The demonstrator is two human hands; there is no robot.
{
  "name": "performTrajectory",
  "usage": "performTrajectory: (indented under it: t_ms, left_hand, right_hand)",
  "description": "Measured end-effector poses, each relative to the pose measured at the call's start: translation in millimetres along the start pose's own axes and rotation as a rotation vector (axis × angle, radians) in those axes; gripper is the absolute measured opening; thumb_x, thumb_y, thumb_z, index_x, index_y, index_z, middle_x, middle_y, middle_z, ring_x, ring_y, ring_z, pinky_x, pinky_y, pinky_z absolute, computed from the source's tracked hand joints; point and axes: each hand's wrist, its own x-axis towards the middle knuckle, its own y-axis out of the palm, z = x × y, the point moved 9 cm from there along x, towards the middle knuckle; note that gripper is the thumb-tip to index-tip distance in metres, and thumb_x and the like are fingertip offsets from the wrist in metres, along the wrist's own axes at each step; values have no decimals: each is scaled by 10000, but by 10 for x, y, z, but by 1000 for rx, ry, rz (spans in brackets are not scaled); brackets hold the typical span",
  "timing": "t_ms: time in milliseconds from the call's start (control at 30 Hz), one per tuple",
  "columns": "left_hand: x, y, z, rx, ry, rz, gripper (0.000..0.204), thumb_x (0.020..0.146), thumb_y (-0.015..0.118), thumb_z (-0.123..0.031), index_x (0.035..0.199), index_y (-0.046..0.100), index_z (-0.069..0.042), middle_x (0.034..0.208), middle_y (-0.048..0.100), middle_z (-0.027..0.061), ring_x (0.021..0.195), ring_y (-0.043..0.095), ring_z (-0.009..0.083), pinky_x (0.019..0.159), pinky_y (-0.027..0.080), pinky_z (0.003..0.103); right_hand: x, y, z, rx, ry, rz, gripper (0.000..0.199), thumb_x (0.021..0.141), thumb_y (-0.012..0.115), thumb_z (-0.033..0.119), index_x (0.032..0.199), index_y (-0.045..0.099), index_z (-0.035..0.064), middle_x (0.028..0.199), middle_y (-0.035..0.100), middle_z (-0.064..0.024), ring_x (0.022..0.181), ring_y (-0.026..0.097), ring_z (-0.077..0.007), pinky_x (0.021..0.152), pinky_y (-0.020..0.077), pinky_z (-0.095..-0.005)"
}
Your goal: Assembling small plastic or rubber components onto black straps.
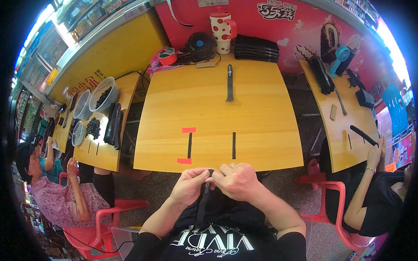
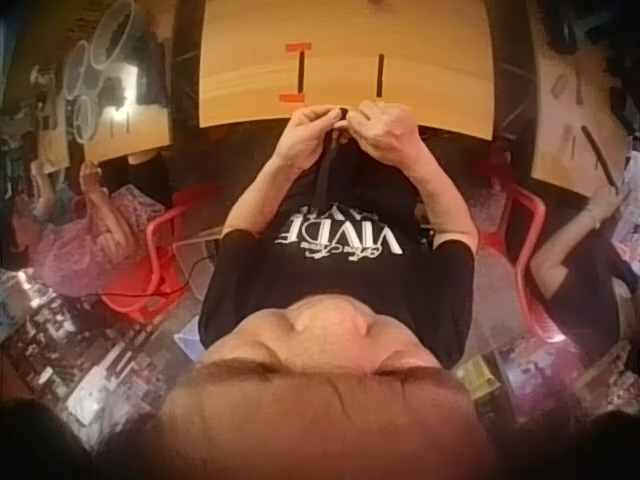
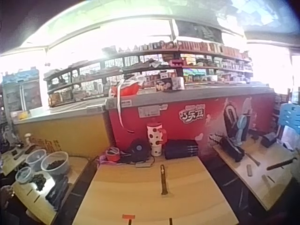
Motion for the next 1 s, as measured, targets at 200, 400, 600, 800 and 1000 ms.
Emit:
performTrajectory:
  t_ms: [200,400,600,800,1000]
  left_hand:
    - [-79,-40,-98,63,142,-113,205,970,544,-122,1033,647,43,898,649,73,765,611,124,705,503,247]
    - [21,-757,-871,-22,381,-502,229,987,496,-153,986,617,41,827,623,91,650,587,167,592,497,294]
    - [411,-1918,-1857,-99,546,-650,263,1001,467,-206,999,573,35,810,592,83,627,547,165,571,478,287]
    - [588,-2345,-2314,390,799,-874,298,980,541,-185,785,637,20,636,539,27,510,513,142,503,416,281]
    - [403,-1431,-2326,1626,1002,-1150,179,854,656,-154,933,693,2,889,595,146,886,519,313,809,431,427]
  right_hand:
    - [-36,-67,300,-176,-211,-115,290,820,676,283,654,506,118,551,398,8,447,478,-121,394,339,-268]
    - [-187,-183,794,42,-389,-134,362,784,730,309,626,467,116,536,280,35,414,333,-88,378,239,-226]
    - [-293,-320,924,165,-374,-120,383,749,764,327,635,467,114,537,263,40,412,317,-84,364,216,-227]
    - [-403,-574,866,214,-312,-69,366,692,798,300,615,491,116,524,310,43,401,358,-95,363,235,-237]
    - [-58,-749,426,124,-114,-8,316,686,790,268,648,521,108,556,394,8,443,456,-128,396,324,-269]
